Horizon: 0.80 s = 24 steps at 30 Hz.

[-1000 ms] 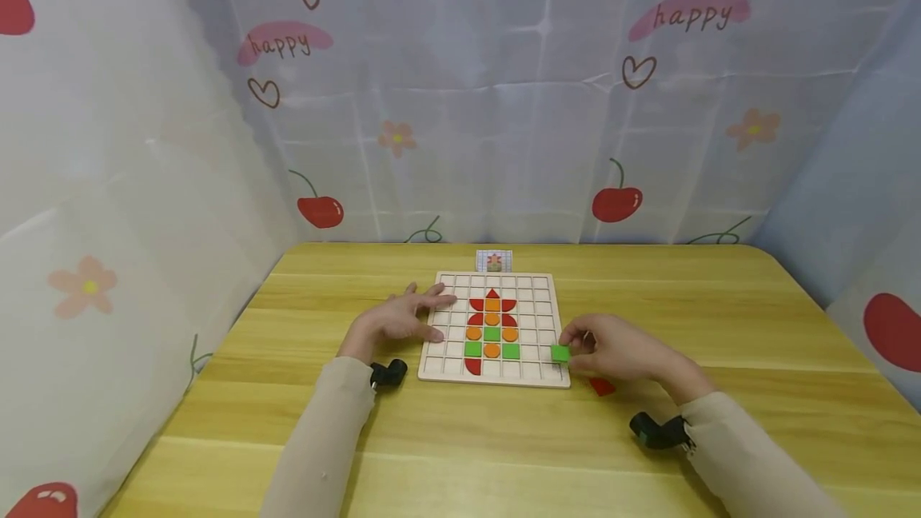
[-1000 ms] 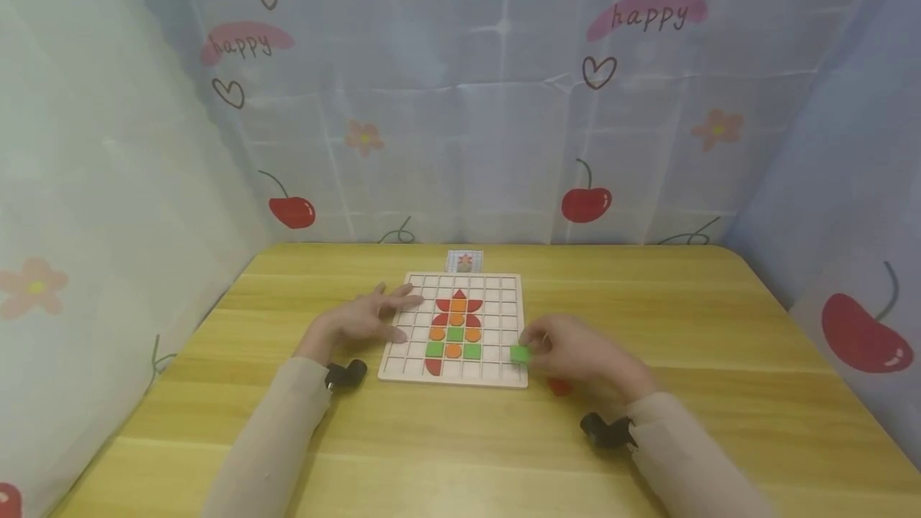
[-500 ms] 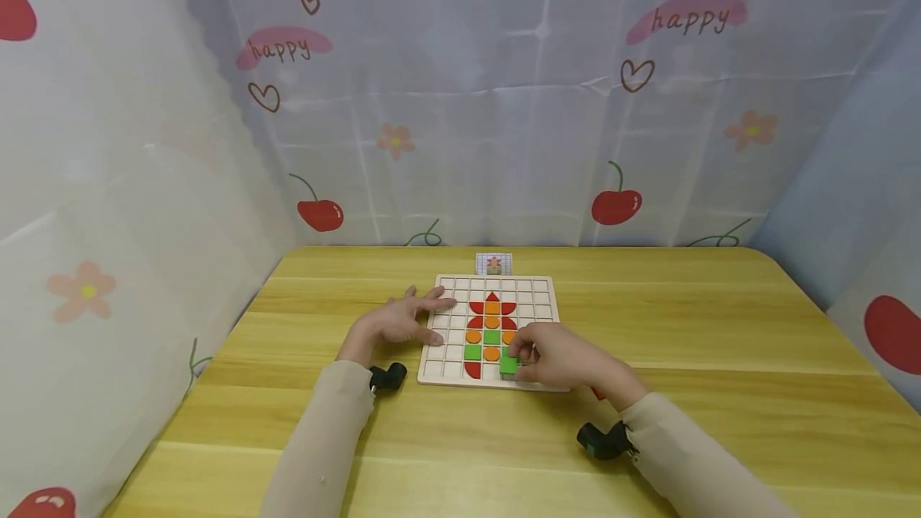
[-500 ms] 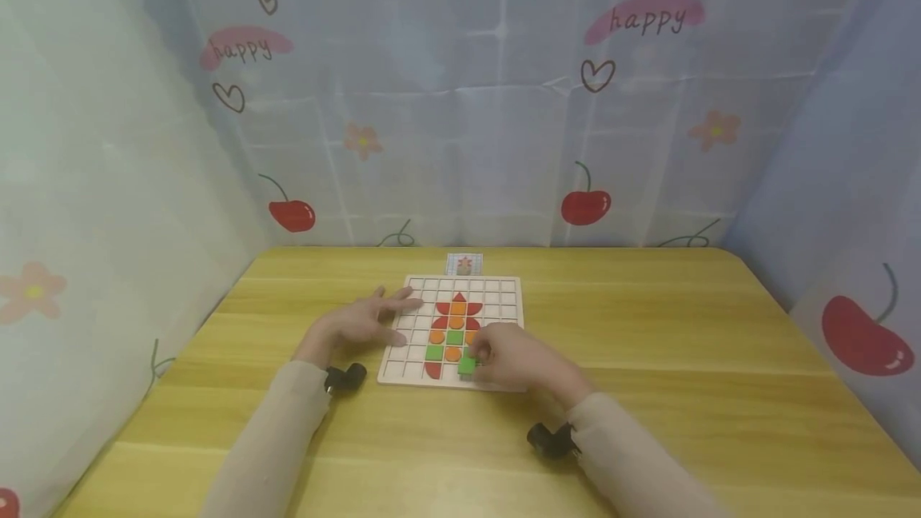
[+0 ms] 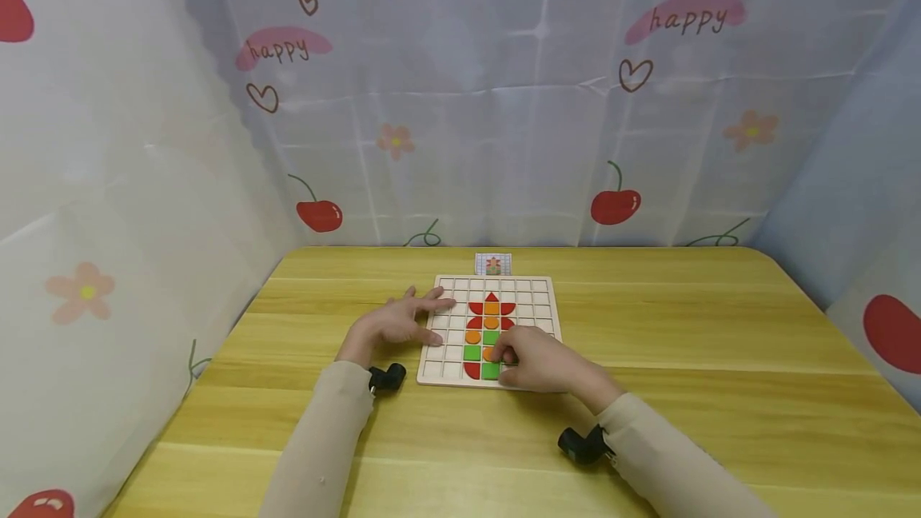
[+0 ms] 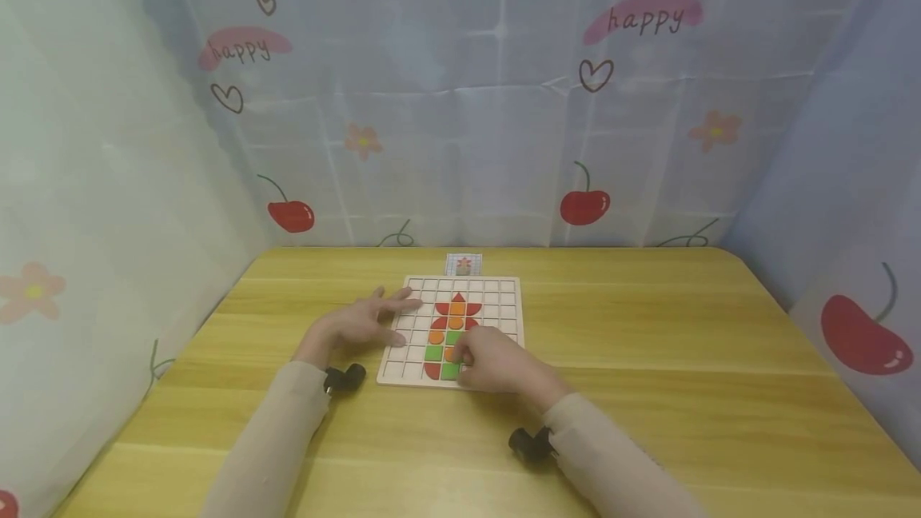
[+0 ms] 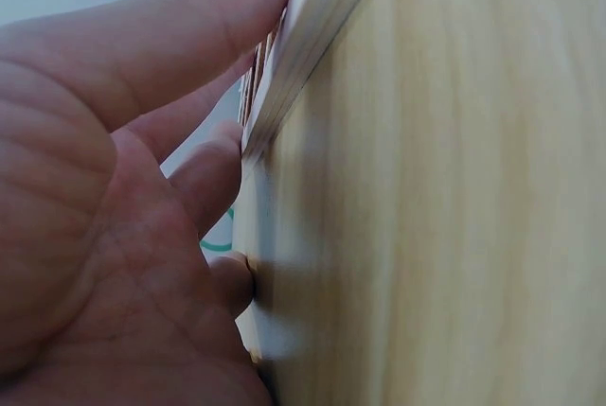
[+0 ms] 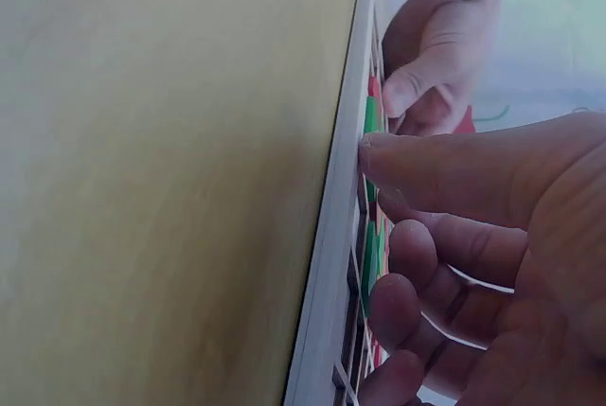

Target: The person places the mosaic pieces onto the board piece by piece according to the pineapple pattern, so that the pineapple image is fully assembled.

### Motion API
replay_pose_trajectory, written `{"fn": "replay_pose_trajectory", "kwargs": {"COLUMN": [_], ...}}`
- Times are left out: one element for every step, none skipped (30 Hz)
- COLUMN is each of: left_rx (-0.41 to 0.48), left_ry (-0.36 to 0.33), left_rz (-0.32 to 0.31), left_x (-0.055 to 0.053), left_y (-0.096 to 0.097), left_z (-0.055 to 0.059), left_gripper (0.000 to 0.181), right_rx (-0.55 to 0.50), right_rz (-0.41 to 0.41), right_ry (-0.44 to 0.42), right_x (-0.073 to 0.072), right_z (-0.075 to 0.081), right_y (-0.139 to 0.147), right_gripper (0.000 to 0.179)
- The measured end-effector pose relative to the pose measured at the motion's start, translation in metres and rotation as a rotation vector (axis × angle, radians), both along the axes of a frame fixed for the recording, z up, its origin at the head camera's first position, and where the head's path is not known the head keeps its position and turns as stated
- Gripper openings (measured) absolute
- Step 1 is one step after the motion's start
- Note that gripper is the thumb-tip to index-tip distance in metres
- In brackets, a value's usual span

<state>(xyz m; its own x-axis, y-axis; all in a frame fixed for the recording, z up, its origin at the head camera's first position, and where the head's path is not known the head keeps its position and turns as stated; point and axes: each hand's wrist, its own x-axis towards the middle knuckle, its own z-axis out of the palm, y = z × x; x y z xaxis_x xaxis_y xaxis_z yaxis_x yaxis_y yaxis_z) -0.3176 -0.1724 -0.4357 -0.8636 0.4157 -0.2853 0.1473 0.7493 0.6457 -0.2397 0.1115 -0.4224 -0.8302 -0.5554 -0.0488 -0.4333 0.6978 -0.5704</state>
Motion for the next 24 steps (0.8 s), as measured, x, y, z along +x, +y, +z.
{"fn": "replay_pose_trajectory", "kwargs": {"left_rx": [0.001,0.003,0.004,0.003,0.003,0.002,0.001,0.003,0.004,0.004,0.007,0.010,0.014,0.016,0.016,0.017,0.018,0.017,0.017,0.016,0.017,0.017,0.017,0.017], "left_ry": [-0.001,-0.002,-0.002,-0.002,-0.002,-0.003,-0.004,-0.003,-0.003,-0.005,-0.007,-0.010,-0.012,-0.015,-0.020,-0.021,-0.020,-0.020,-0.018,-0.017,-0.014,-0.012,-0.012,-0.016], "left_rz": [0.000,0.000,0.001,0.002,0.004,0.005,0.005,0.004,0.003,0.001,-0.001,-0.002,-0.002,-0.002,0.001,0.002,0.005,0.009,0.011,0.014,0.016,0.016,0.018,0.021], "left_x": [0.000,0.000,0.000,0.000,0.000,0.000,0.000,0.000,0.000,0.000,0.000,0.000,0.000,0.000,0.000,0.000,0.000,0.000,0.000,0.000,0.000,-0.001,-0.001,-0.001], "left_y": [0.000,0.000,0.000,0.000,0.000,0.000,0.000,0.001,0.001,0.001,0.002,0.002,0.002,0.002,0.002,0.002,0.002,0.002,0.002,0.002,0.002,0.001,0.001,0.001], "left_z": [0.000,0.000,0.000,0.000,0.000,0.000,0.000,0.000,0.001,0.001,0.001,0.001,0.001,0.001,0.001,0.001,0.001,0.000,0.000,0.000,0.000,-0.001,-0.001,0.000], "left_gripper": [0.069,0.069,0.069,0.069,0.069,0.069,0.069,0.070,0.070,0.070,0.070,0.070,0.070,0.070,0.070,0.071,0.071,0.071,0.071,0.070,0.070,0.070,0.070,0.070], "right_rx": [-0.004,-0.004,-0.003,-0.004,-0.007,-0.010,-0.013,-0.015,-0.020,-0.024,-0.029,-0.033,-0.037,-0.042,-0.046,-0.049,-0.054,-0.058,-0.063,-0.068,-0.071,-0.077,-0.081,-0.084], "right_rz": [-0.001,-0.001,-0.004,-0.004,-0.006,-0.009,-0.012,-0.012,-0.013,-0.014,-0.014,-0.015,-0.014,-0.014,-0.016,-0.020,-0.023,-0.027,-0.033,-0.041,-0.048,-0.053,-0.056,-0.059], "right_ry": [-0.004,-0.003,0.000,0.004,0.007,0.010,0.016,0.028,0.040,0.049,0.058,0.064,0.070,0.070,0.066,0.060,0.053,0.045,0.039,0.033,0.028,0.020,0.014,0.012], "right_x": [0.001,0.001,0.001,0.001,0.002,0.002,0.002,0.002,0.002,0.002,0.002,0.002,0.002,0.002,0.003,0.003,0.003,0.004,0.004,0.005,0.006,0.006,0.007,0.008], "right_z": [0.000,0.001,0.001,0.002,0.002,0.002,0.003,0.003,0.004,0.004,0.005,0.005,0.005,0.005,0.005,0.005,0.006,0.006,0.007,0.007,0.008,0.008,0.009,0.008], "right_y": [-0.001,-0.001,-0.001,-0.001,-0.001,0.000,0.001,0.003,0.005,0.007,0.009,0.013,0.016,0.020,0.024,0.028,0.032,0.036,0.040,0.044,0.048,0.052,0.056,0.061], "right_gripper": [0.016,0.015,0.014,0.013,0.013,0.012,0.011,0.010,0.009,0.008,0.007,0.006,0.006,0.005,0.006,0.006,0.006,0.007,0.007,0.008,0.008,0.008,0.008,0.008]}}
